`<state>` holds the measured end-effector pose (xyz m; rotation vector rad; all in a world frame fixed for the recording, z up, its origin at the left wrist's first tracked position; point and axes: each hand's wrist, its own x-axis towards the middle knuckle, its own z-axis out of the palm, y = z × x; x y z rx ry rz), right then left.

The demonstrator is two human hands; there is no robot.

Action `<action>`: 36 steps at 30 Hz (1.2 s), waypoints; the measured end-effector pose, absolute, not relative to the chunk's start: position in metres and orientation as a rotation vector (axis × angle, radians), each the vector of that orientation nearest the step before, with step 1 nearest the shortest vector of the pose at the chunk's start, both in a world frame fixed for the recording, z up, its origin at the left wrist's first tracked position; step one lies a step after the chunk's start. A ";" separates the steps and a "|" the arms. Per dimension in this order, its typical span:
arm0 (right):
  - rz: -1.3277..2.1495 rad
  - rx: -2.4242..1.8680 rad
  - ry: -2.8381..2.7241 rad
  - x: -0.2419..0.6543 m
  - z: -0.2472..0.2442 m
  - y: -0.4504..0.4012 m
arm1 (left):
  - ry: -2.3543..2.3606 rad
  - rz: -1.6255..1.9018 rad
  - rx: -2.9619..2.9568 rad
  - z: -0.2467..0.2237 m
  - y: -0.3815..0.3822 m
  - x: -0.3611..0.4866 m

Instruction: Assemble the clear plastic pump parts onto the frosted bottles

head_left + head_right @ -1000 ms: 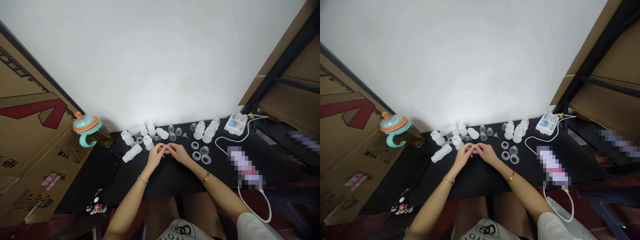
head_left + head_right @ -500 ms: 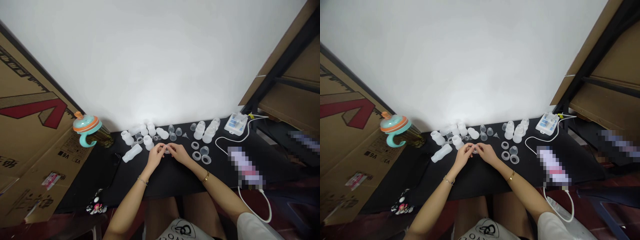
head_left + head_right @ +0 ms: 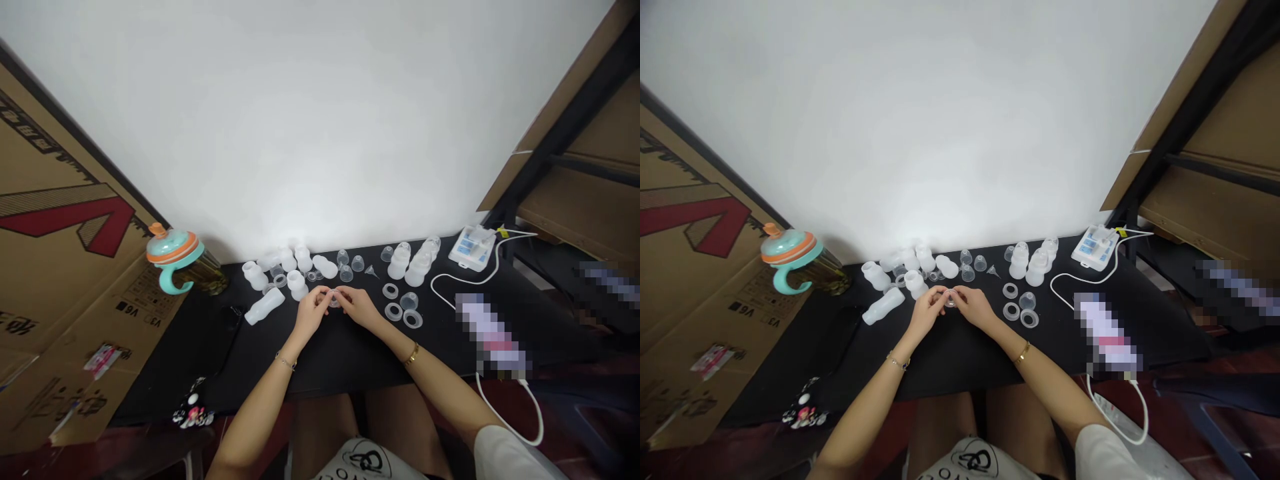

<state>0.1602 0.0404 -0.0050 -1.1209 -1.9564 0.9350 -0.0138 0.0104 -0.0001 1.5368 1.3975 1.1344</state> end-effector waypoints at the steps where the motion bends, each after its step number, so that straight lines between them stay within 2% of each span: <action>1: 0.934 -1.120 -1.958 0.160 -0.005 0.040 | 1.398 1.134 1.538 0.000 0.010 -0.014; 36: 0.918 -1.113 -1.972 0.160 -0.004 0.040 | 1.419 1.103 1.575 0.000 0.011 -0.014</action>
